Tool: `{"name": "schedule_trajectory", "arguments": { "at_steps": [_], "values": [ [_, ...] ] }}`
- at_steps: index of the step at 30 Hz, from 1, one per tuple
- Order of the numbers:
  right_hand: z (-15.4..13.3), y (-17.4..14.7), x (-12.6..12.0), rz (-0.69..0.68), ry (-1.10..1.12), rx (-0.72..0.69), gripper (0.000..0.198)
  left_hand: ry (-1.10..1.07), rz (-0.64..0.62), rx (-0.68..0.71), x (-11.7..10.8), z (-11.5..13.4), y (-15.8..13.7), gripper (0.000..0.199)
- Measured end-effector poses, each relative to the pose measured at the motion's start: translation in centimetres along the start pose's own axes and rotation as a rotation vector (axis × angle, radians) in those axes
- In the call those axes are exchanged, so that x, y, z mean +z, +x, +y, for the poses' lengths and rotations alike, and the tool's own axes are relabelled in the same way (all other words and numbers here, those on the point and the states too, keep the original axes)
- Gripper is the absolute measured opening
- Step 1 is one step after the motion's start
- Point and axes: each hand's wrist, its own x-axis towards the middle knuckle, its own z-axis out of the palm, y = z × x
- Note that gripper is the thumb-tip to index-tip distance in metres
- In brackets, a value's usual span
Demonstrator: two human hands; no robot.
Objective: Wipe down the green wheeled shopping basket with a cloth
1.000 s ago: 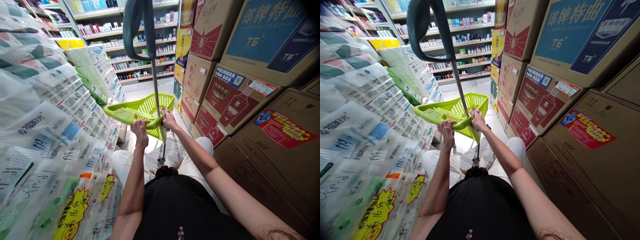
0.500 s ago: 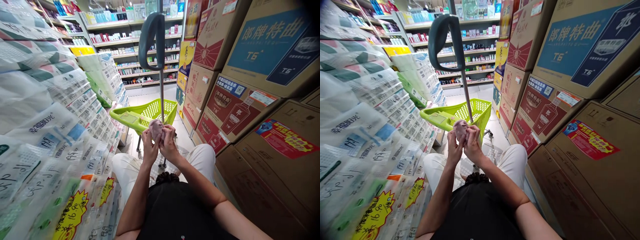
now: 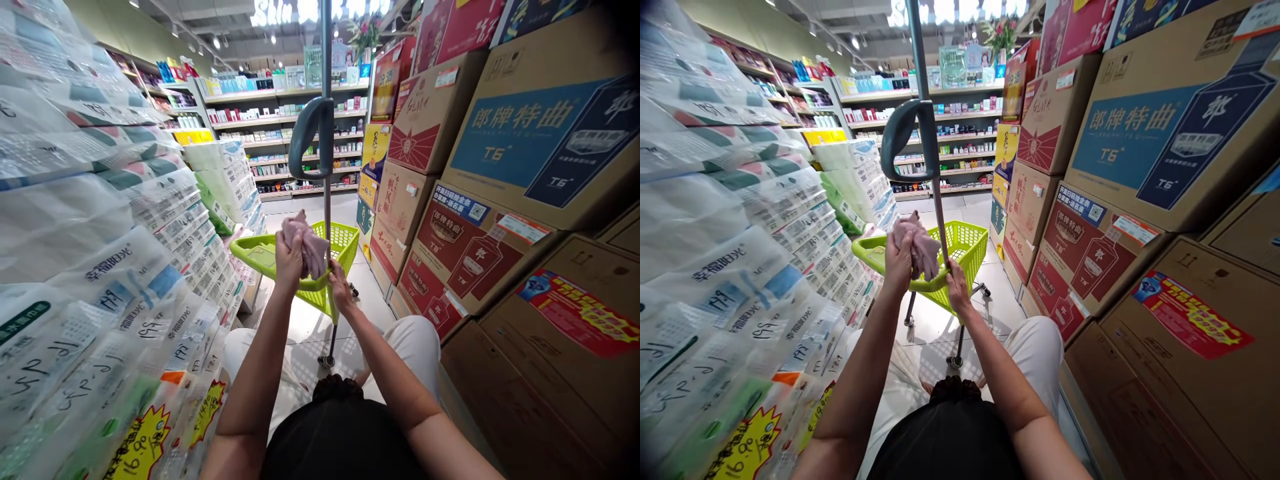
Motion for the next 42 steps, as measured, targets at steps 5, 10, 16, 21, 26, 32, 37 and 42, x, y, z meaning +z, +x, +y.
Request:
{"name": "schedule_trajectory", "arguments": {
  "at_steps": [5, 10, 16, 21, 26, 32, 37, 42],
  "values": [
    [2.5, -0.9, 1.4, 0.013, -0.253, -0.110, 0.065, 0.020, -0.135, 0.252, 3.0, 1.9, 2.4, 0.047],
    [4.6, -1.3, 2.5, 0.017, -0.389, -0.133, 0.087, 0.282, -0.317, 0.249, 2.3, -0.7, 0.9, 0.049],
    [5.2, -1.3, 3.1, 0.020, -0.383, -0.152, 0.087, 0.563, -0.348, 0.097, 1.7, -1.8, -0.5, 0.030],
    [5.1, -0.8, 2.8, 0.026, -0.350, -0.059, 0.099, 0.451, -0.236, 0.158, 2.8, 0.8, 1.3, 0.035],
    [4.8, -1.0, 2.1, -0.022, -0.362, -0.131, 0.105, 0.672, -0.439, 0.100, 1.3, -0.3, 1.0, 0.029],
    [6.4, -0.3, 0.1, -0.091, -0.294, -0.202, 0.101, 0.813, -0.540, 0.022, -0.2, -1.8, 0.0, 0.023],
    [8.9, 5.3, -3.5, -0.232, -0.152, -0.167, 0.054, 0.765, -0.526, 0.032, -0.3, -1.1, 0.4, 0.025],
    [10.4, 7.3, -1.8, -0.129, -0.060, -0.080, 0.055, 0.667, -0.434, 0.057, 1.4, -0.4, 0.4, 0.026]
  ]
}}
